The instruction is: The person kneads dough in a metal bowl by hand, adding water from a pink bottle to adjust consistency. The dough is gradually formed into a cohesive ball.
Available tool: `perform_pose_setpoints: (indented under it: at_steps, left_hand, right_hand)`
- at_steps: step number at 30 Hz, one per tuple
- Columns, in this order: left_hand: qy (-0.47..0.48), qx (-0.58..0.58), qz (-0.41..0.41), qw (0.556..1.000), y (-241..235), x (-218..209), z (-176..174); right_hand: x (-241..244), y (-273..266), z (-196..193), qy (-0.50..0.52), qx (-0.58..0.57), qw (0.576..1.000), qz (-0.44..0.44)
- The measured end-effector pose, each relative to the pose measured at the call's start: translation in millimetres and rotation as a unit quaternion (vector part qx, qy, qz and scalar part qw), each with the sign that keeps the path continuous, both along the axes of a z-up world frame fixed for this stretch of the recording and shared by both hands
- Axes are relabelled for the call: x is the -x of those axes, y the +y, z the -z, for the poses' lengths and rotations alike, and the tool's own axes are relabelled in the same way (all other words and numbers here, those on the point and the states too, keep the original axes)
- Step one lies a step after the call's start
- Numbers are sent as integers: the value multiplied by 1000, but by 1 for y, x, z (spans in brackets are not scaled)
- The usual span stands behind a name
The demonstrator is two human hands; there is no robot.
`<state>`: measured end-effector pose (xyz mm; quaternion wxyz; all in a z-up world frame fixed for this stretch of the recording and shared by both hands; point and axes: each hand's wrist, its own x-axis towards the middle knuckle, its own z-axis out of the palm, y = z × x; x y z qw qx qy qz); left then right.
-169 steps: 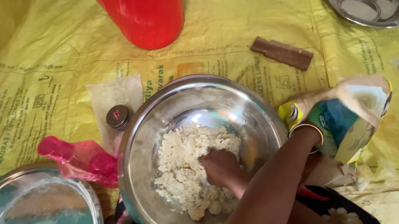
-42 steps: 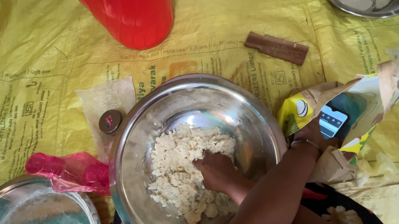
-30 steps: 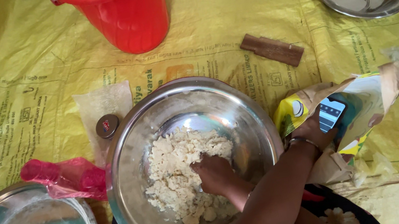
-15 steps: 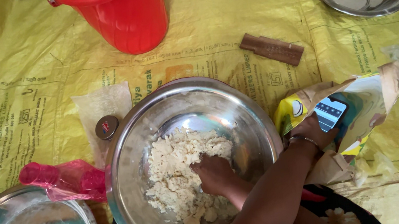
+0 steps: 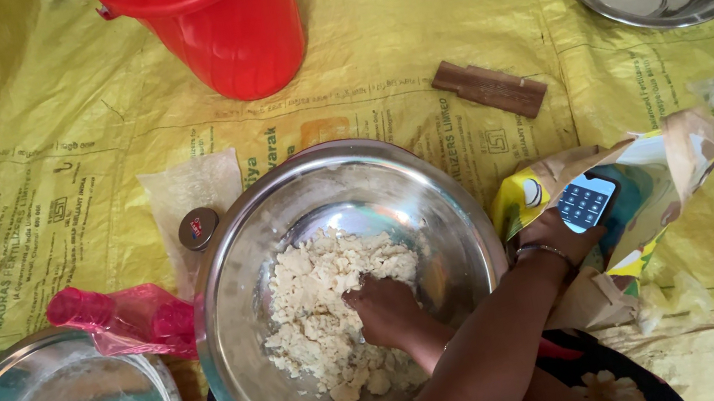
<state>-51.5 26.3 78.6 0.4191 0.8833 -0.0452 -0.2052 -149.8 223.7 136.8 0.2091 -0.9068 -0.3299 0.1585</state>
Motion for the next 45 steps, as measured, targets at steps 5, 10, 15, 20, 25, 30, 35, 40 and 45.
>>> perform_pose_setpoints:
  at_steps: [5,10,15,20,25,30,35,40,45]
  left_hand:
    - [-17,-16,4,1000,1,4,-5]
    - [-37,-13,0,999,4,8,-9]
    - [-39,8,5,999,5,8,-14]
    - [-35,6,2,999,7,10,-17]
    - [-26,-34,-5,999,7,10,-18]
    - [-47,-10,-20,999,5,10,-12]
    - [-26,-16,-11,999,3,9,-4]
    - [-14,-14,-16,1000,1,9,3]
    - [-12,-29,-2,1000,-1,6,2]
  right_hand:
    - [0,-1,-3,3,3,1000,-2]
    - [1,-2,-4,7,3,1000,0]
    - [0,-1,-2,10,8,1000,-1]
    - [1,-1,1,-2,8,1000,-1]
    - [1,0,-1,2,11,1000,0]
    - [1,0,-1,2,10,1000,3]
    - [2,-1,3,-5,-3,1000,2]
    - [2,0,6,-16,-15,1000,3]
    - [2,0,3,-7,-10,1000,6]
